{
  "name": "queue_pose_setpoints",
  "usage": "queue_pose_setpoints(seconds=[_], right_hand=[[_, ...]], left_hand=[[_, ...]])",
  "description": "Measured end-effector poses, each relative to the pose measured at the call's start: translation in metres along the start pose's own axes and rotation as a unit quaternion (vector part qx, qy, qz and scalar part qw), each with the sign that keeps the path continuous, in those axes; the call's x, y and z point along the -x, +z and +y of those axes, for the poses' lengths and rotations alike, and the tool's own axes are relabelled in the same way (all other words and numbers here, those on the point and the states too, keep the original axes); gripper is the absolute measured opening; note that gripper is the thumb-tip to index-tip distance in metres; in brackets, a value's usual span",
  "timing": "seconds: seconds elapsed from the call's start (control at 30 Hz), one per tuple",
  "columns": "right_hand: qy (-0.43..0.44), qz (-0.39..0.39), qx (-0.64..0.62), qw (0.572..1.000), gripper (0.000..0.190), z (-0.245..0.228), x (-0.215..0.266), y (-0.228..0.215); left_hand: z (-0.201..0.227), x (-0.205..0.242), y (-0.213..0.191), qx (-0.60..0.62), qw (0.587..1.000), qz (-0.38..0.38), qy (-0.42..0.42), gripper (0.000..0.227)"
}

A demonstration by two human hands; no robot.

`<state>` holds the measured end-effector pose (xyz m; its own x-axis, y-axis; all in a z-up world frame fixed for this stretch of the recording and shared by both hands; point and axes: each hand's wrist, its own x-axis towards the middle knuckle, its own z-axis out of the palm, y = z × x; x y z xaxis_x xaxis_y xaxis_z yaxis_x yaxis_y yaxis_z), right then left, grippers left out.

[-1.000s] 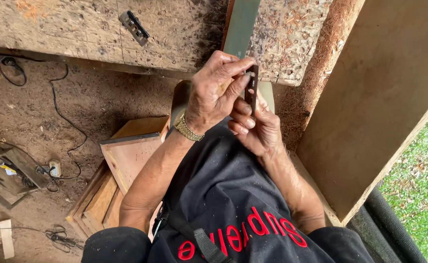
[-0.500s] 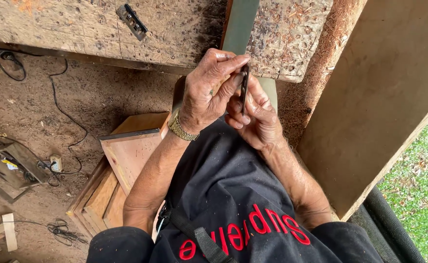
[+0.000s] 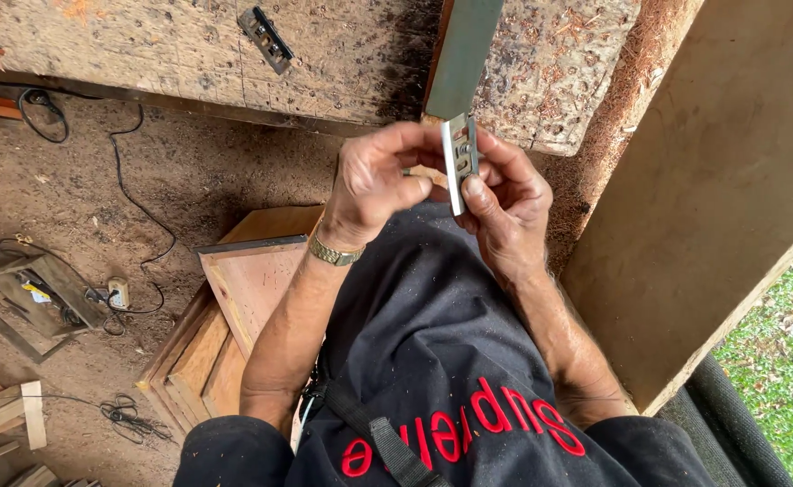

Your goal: The person sharpens small metal parts on a green sharpening stone attached to a wooden workbench. They repeatedly rub the parts against the stone, inspect them, and occasionally wipe them with a cloth. The person also briefly opens a drawer and handles a small yellow sponge.

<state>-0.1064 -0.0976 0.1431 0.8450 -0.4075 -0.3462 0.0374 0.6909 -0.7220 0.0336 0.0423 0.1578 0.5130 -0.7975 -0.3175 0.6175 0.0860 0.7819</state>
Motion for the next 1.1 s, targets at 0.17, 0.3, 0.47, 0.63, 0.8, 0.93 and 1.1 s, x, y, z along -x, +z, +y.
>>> queue_pose_setpoints(seconds=[0.17,0.3,0.47,0.63,0.8,0.93,1.1], right_hand=[[-0.004,0.01,0.082,0.997,0.046,0.001,0.001,0.004],[-0.007,0.021,0.074,0.997,0.046,0.004,-0.001,0.003],[-0.002,0.02,0.073,0.997,0.048,0.006,-0.002,0.003],[0.004,0.025,0.062,0.998,0.048,0.009,-0.002,0.002],[0.009,0.025,0.045,0.999,0.048,0.01,-0.003,0.001],[0.008,0.025,0.046,0.999,0.046,0.011,-0.004,0.0],[0.012,0.017,0.025,0.999,0.045,0.013,-0.006,-0.003]], left_hand=[[-0.015,0.001,-0.006,-0.048,0.996,-0.007,0.073,0.047],[-0.009,0.0,-0.002,-0.014,0.999,-0.011,0.052,0.05],[-0.013,0.0,-0.006,-0.045,0.997,-0.012,0.068,0.05],[-0.011,-0.001,-0.008,-0.026,0.998,-0.025,0.053,0.05],[-0.006,-0.004,-0.003,-0.041,0.998,-0.018,0.034,0.045],[-0.008,-0.003,-0.007,-0.045,0.998,-0.021,0.041,0.045],[-0.007,-0.007,-0.007,-0.073,0.996,-0.022,0.054,0.041]])
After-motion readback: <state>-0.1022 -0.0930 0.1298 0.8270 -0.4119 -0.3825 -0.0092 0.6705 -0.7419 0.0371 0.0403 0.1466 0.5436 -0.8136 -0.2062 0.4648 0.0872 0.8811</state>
